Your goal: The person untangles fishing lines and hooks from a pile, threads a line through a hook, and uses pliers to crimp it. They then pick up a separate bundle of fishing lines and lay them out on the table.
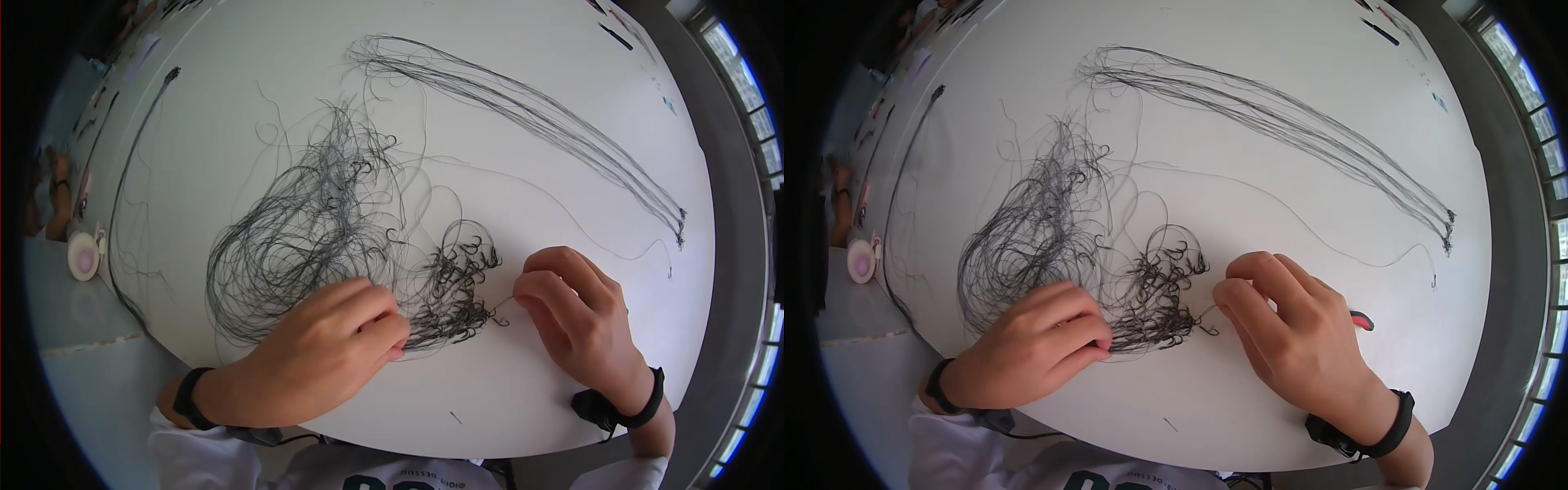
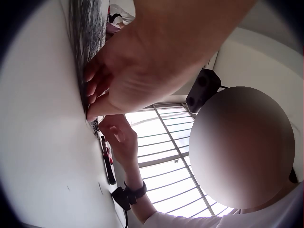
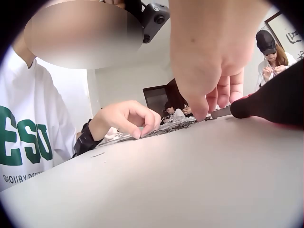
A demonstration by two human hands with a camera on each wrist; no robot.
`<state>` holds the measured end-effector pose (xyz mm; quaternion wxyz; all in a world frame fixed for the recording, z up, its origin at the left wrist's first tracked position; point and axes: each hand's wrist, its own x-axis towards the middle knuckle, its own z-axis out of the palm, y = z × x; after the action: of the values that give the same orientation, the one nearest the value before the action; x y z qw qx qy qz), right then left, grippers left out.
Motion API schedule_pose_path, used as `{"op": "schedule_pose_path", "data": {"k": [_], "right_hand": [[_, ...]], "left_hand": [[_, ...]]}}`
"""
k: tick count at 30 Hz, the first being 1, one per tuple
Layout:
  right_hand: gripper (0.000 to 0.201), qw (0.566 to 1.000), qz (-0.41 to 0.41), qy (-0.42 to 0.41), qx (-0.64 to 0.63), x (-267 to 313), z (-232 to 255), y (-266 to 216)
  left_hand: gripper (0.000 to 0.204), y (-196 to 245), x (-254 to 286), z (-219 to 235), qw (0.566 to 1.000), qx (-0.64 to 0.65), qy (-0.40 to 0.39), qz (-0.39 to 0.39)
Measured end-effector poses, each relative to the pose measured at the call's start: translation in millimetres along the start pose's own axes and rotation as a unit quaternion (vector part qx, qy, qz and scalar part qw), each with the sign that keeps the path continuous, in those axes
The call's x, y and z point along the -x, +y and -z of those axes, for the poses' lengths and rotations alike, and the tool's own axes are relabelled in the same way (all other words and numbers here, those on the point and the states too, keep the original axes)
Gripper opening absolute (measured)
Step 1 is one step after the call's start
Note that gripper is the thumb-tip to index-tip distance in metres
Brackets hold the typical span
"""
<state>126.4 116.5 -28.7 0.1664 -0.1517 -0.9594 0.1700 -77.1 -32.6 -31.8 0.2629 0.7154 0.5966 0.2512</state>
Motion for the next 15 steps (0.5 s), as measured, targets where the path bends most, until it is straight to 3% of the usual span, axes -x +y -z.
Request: {"op": "schedule_pose_path", "data": {"k": [3, 5, 13, 15], "right_hand": [[0.019, 0.997, -0.018, 0.026, -0.068, 2, 4, 3], [0.02, 0.991, -0.074, 0.005, -0.108, 5, 9, 3], [0.02, 0.987, -0.077, 0.025, -0.136, 5, 6, 5], [0.02, 0.983, -0.096, 0.069, -0.141, 3, 1, 4]], "left_hand": [[0.011, 1, 0, 0, 1.0, 0.002, 0.003, 0.004], [0.011, 1, -1, 0, 1.0, 0.001, 0.003, 0.004], [0.012, 4, -4, 0, 1.0, 0.0, 0.004, 0.011], [0.012, 4, -4, -1, 1.0, 0.003, 0.003, 0.016]]}}
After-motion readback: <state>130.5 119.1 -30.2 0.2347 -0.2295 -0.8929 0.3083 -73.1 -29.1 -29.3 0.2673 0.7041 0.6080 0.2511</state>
